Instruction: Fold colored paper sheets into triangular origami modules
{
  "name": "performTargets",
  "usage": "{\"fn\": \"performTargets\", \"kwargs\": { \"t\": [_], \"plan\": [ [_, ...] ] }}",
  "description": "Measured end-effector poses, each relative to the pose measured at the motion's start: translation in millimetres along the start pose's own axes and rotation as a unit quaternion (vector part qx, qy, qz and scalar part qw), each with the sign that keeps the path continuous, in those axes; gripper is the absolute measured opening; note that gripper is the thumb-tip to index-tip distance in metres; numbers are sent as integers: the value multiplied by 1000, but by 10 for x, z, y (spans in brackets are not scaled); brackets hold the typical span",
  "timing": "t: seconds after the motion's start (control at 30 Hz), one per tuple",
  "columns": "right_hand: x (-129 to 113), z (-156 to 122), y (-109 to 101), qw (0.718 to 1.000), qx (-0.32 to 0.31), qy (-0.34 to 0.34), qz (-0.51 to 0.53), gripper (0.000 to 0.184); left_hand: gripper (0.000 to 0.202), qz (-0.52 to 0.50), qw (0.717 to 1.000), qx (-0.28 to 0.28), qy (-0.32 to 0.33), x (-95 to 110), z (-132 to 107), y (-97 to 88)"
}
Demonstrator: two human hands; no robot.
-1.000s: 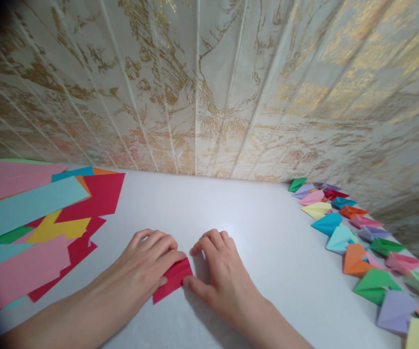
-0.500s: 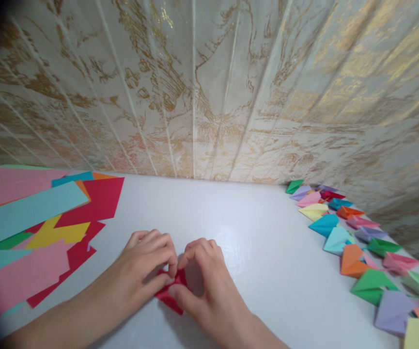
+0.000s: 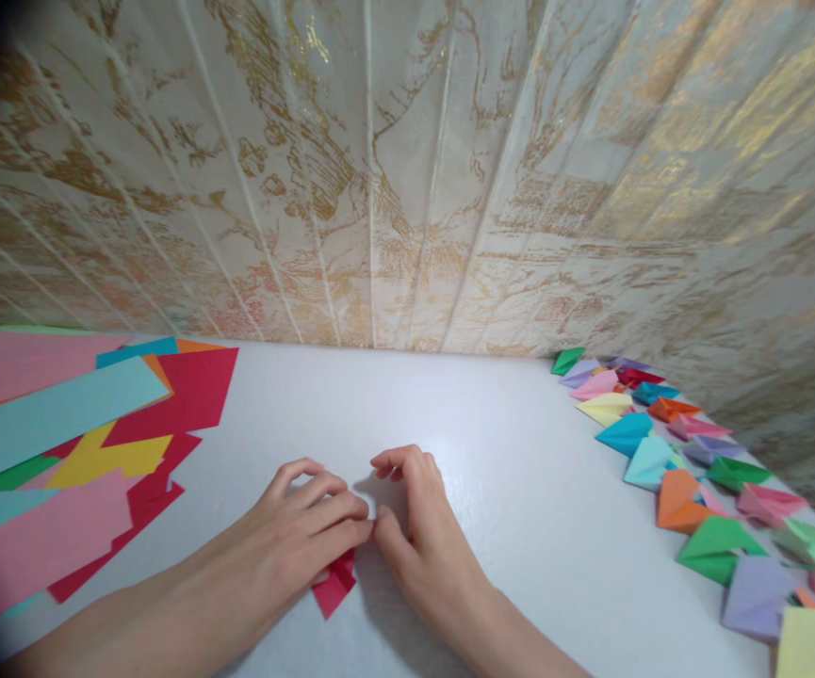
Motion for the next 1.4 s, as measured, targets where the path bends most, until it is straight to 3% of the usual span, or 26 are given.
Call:
{"fn": "performTargets", "kwargs": {
  "t": [0.17, 0.27, 0.33, 0.43, 0.53, 0.67, 0.73, 0.83, 0.93, 1.13, 1.27, 1.4],
  "plan": [
    [-45, 30, 3, 999, -25, -5, 36, 26, 23, 23, 999, 14, -36, -82, -10, -153],
    [-124, 31, 17, 993, -81, -27, 83, 14, 26, -50, 996, 48, -62, -79, 18, -289],
    [-167, 24, 24, 990, -93, -51, 96, 26, 24, -126, 984, 104, -74, -46, 34, -355],
    [-180, 13, 4, 992, -53, -83, 81, 34, 18, -260, 946, 175, -81, 10, 34, -346],
    [-181, 1, -41, 990, -16, -134, 44, 12, 15, -325, 922, 195, -82, 7, 23, -254],
    [-219, 5, -109, 964, 24, -228, -136, 14, 17, -242, 937, 211, -137, -147, -3, -185],
    [-229, 20, -82, 932, 2, -258, -254, 17, 24, -165, 953, 198, -158, -191, -12, -167],
    [-196, 50, -24, 896, -41, -251, -363, 18, 41, -104, 969, 152, -167, -143, -18, -109],
    [-159, 61, -3, 897, -62, -229, -373, 14, 47, -96, 974, 119, -165, -33, -19, -34],
    [-125, 47, -46, 920, -97, -207, -318, 20, 18, -9, 986, 119, -114, 32, 4, -9],
    [-123, 43, -67, 917, -123, -217, -310, 14, 24, 64, 991, 90, -70, 39, 4, -7],
    [-127, 42, -68, 914, -123, -231, -311, 15, 28, 96, 990, 72, -73, 68, -29, 31]
  ]
}}
Point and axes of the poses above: each hand's wrist, its own z-axis towards the middle knuckle, its own y-axis out of the palm, x = y × z, the point moved 4 cm from there along z, towards the middle knuckle, and after that the axes turned 4 degrees about -z, right-handed, at the moved point
